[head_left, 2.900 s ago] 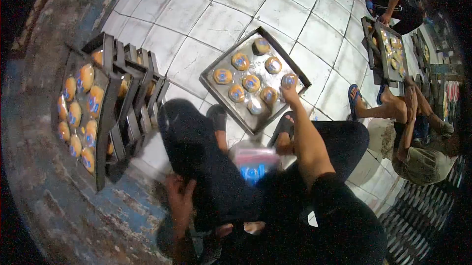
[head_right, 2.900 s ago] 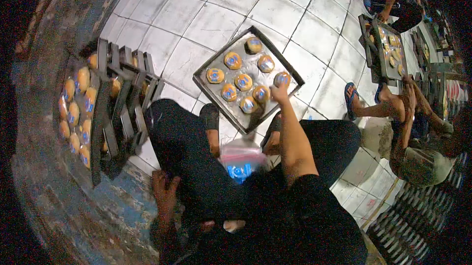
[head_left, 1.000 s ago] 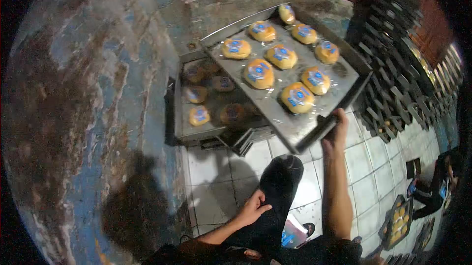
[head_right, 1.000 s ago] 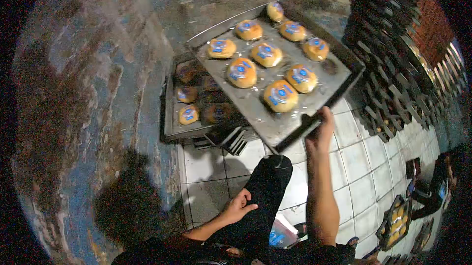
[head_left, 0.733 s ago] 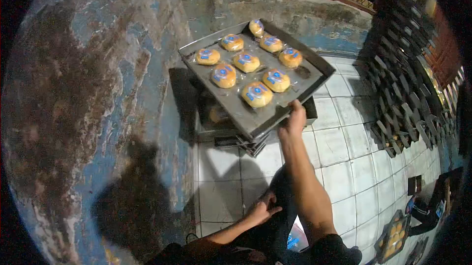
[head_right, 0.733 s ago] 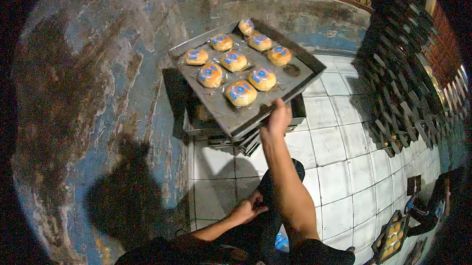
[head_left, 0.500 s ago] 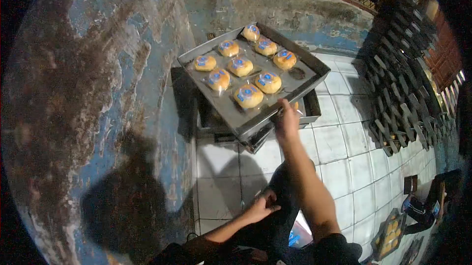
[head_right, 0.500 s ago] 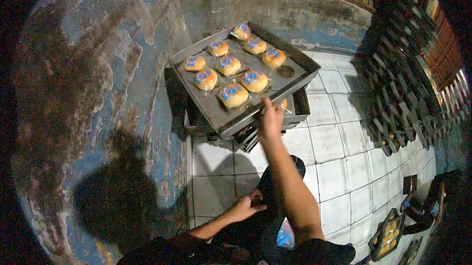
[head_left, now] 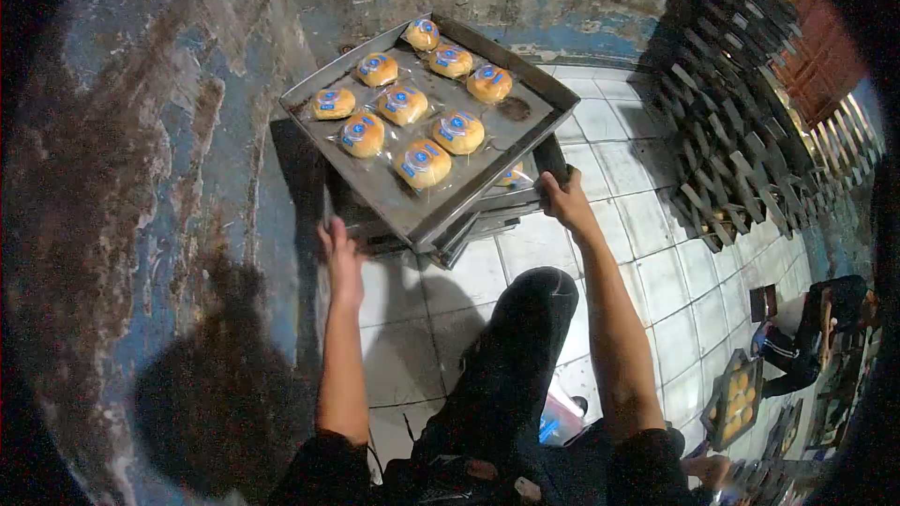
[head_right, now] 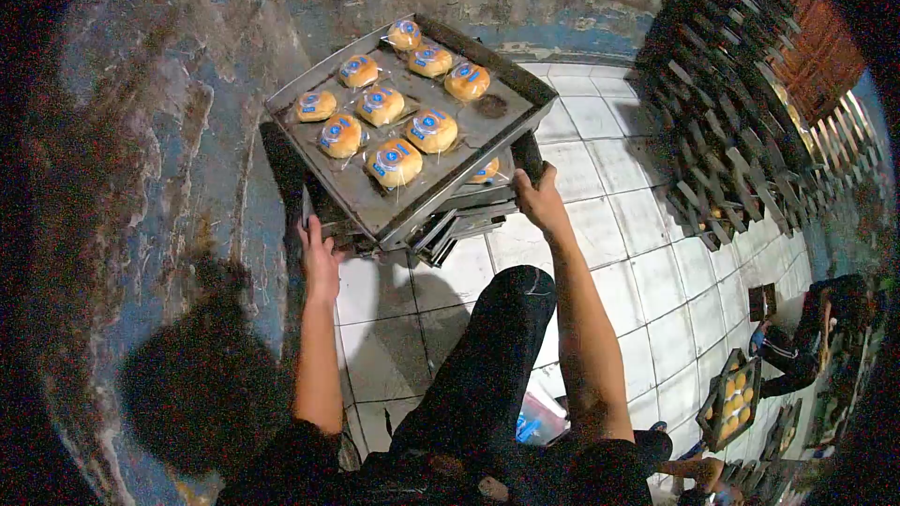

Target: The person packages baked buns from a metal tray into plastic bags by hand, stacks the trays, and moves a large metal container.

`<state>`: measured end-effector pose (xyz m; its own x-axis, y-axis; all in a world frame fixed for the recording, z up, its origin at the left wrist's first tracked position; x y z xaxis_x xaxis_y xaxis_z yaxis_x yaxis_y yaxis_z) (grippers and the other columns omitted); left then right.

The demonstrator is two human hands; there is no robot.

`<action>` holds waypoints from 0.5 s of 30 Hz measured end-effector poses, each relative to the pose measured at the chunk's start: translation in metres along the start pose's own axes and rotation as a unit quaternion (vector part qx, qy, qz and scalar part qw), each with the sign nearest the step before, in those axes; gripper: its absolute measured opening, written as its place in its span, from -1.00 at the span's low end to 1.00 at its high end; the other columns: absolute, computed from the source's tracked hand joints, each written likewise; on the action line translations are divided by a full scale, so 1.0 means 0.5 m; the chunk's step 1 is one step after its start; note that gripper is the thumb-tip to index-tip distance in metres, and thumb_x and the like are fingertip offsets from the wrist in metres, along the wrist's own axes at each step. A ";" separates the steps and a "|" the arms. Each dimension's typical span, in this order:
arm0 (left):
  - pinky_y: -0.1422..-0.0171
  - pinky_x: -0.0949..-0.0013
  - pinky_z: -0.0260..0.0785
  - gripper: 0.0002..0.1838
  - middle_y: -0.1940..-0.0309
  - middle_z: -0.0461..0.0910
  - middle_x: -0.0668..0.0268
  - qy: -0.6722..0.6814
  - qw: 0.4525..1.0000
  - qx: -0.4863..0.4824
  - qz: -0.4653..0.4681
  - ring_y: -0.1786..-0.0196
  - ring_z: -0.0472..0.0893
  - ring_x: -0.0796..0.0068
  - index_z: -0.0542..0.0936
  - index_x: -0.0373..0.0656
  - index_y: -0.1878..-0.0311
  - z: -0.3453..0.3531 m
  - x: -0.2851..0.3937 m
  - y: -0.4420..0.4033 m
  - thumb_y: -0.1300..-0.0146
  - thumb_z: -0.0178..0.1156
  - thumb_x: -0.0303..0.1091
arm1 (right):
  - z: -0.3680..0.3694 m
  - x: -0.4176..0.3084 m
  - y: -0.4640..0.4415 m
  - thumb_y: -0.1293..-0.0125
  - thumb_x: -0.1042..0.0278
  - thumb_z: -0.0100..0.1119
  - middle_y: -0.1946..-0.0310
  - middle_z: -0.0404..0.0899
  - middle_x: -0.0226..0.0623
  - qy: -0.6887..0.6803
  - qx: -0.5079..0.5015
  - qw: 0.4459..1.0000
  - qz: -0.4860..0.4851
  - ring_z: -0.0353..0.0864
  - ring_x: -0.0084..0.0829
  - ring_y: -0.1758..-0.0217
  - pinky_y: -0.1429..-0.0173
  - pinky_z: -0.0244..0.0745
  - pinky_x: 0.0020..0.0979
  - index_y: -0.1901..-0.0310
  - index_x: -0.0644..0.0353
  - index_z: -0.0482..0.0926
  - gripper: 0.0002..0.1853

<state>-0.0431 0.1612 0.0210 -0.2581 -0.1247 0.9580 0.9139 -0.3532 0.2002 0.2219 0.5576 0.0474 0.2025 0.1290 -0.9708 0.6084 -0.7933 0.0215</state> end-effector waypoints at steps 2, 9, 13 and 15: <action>-0.40 0.01 0.45 0.11 -0.74 0.00 0.03 -0.008 1.000 -0.028 0.004 -0.65 0.24 -0.13 -0.21 0.10 -0.79 0.004 -0.002 -0.025 -0.48 0.10 0.46 | 0.003 -0.005 -0.022 -0.60 0.01 0.22 0.22 0.61 -0.17 -0.032 0.009 0.999 0.004 0.63 -0.41 0.40 0.31 0.63 -0.32 -0.43 0.28 0.13 -0.32; -0.30 0.08 0.48 0.02 -0.56 0.25 0.03 0.017 1.000 -0.007 -0.018 -0.44 0.43 0.05 -0.04 0.00 -0.73 0.025 -0.012 0.023 -0.48 0.22 0.33 | -0.047 -0.034 0.106 -0.58 -0.06 0.27 -0.13 0.68 0.09 -0.074 0.027 0.995 0.057 0.81 -0.24 0.02 0.03 0.71 -0.23 -0.63 0.13 0.04 -0.15; -0.23 0.16 0.47 -0.20 -0.21 0.49 0.20 0.028 0.997 -0.031 -0.061 -0.17 0.57 0.26 0.18 0.02 -0.59 0.039 -0.124 0.130 -0.48 0.27 0.15 | -0.123 0.071 0.305 -0.61 -0.04 0.21 -0.10 0.74 -0.09 -0.048 0.013 0.998 0.028 0.78 -0.30 -0.06 -0.09 0.68 -0.25 -0.40 0.18 0.51 -0.45; -0.15 0.27 0.46 -0.37 -0.12 0.50 0.30 0.020 0.994 -0.095 -0.055 -0.09 0.58 0.40 0.32 -0.01 -0.51 0.072 -0.166 0.227 -0.52 0.29 -0.05 | -0.146 0.198 0.432 -0.58 -0.14 0.22 -0.15 0.74 -0.03 0.039 -0.037 0.995 0.083 0.77 -0.25 -0.15 -0.25 0.64 -0.26 -0.38 0.32 0.52 -0.34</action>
<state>0.0933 0.1650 -0.0282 -0.3699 -0.1110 0.9224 0.8046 -0.5346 0.2583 0.4293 0.4427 -0.0265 0.3621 0.0483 -0.9309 0.6159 -0.7621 0.2000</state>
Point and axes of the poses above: each hand's wrist, its own y-axis away from the middle knuckle, its own z-axis out of the palm, x = y × z, the point moved 9 cm from there along -y, towards the middle knuckle
